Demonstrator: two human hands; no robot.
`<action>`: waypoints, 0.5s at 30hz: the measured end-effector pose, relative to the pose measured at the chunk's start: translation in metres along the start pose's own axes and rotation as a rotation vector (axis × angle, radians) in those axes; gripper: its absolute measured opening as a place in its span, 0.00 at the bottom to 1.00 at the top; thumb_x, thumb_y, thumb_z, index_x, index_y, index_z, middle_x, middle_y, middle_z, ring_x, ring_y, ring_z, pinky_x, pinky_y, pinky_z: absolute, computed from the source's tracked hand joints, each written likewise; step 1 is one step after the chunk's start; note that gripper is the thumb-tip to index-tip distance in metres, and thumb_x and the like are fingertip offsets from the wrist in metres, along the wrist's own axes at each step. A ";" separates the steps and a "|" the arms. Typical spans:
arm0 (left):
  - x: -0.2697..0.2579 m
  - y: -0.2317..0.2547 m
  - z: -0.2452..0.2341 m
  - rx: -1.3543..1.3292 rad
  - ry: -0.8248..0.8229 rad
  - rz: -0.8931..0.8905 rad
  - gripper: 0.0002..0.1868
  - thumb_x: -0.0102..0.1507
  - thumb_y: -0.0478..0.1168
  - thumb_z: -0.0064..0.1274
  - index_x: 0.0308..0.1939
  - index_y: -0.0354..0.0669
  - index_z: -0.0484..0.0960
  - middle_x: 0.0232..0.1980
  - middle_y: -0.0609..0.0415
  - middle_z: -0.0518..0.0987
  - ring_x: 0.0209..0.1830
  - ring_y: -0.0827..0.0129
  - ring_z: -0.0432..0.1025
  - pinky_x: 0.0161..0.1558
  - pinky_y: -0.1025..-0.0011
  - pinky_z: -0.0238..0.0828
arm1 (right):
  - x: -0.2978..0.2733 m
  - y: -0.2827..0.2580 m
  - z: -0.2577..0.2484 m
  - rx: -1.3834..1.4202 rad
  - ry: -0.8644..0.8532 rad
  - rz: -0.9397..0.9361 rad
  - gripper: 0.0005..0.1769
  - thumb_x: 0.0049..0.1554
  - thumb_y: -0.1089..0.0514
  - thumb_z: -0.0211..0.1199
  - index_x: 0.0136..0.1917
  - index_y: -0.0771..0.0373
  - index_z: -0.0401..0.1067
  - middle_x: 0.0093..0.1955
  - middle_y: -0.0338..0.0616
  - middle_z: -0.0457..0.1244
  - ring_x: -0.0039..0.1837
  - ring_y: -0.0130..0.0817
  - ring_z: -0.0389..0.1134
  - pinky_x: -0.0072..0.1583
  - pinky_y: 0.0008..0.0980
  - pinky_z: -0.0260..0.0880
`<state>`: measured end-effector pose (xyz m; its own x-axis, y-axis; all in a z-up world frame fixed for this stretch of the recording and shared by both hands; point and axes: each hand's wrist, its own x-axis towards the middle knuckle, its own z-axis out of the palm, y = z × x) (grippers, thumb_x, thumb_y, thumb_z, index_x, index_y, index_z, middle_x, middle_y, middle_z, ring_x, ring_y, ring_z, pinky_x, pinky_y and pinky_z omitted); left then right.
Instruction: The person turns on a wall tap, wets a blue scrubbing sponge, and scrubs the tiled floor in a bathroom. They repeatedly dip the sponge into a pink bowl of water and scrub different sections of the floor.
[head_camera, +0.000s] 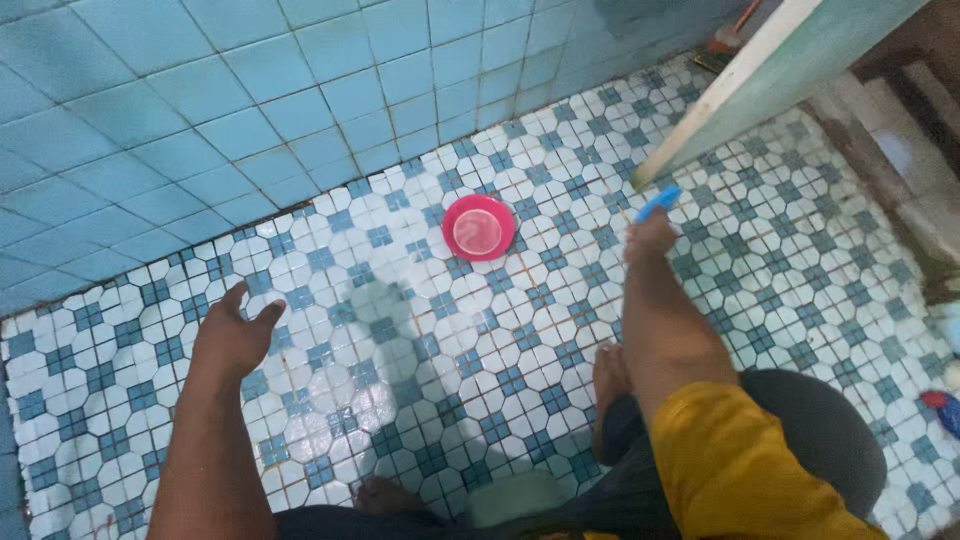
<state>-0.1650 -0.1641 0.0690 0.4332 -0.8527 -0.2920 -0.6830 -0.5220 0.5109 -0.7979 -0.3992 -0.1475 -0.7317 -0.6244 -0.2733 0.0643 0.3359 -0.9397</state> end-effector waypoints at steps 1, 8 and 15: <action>0.005 -0.004 0.005 0.009 0.007 0.013 0.44 0.62 0.55 0.58 0.74 0.32 0.65 0.70 0.30 0.71 0.69 0.40 0.68 0.67 0.52 0.62 | 0.018 -0.016 0.000 0.052 0.000 0.031 0.23 0.58 0.49 0.66 0.57 0.68 0.65 0.45 0.51 0.63 0.44 0.45 0.64 0.44 0.44 0.63; 0.028 -0.038 0.037 0.076 0.012 0.014 0.45 0.62 0.58 0.58 0.73 0.29 0.68 0.66 0.25 0.74 0.69 0.37 0.68 0.68 0.53 0.64 | 0.082 -0.051 0.011 0.257 -0.048 0.136 0.18 0.62 0.48 0.64 0.50 0.66 0.68 0.39 0.44 0.62 0.37 0.37 0.63 0.38 0.41 0.60; 0.027 -0.056 0.043 0.230 -0.034 -0.178 0.45 0.61 0.60 0.58 0.73 0.35 0.69 0.64 0.27 0.76 0.67 0.36 0.70 0.67 0.50 0.65 | 0.096 -0.046 0.053 0.262 -0.161 -0.147 0.14 0.62 0.51 0.63 0.47 0.66 0.73 0.37 0.40 0.62 0.35 0.31 0.62 0.35 0.39 0.58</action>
<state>-0.1409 -0.1586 -0.0023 0.5410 -0.7454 -0.3895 -0.7152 -0.6514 0.2534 -0.8349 -0.5120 -0.1417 -0.6313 -0.7628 -0.1402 0.1537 0.0542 -0.9866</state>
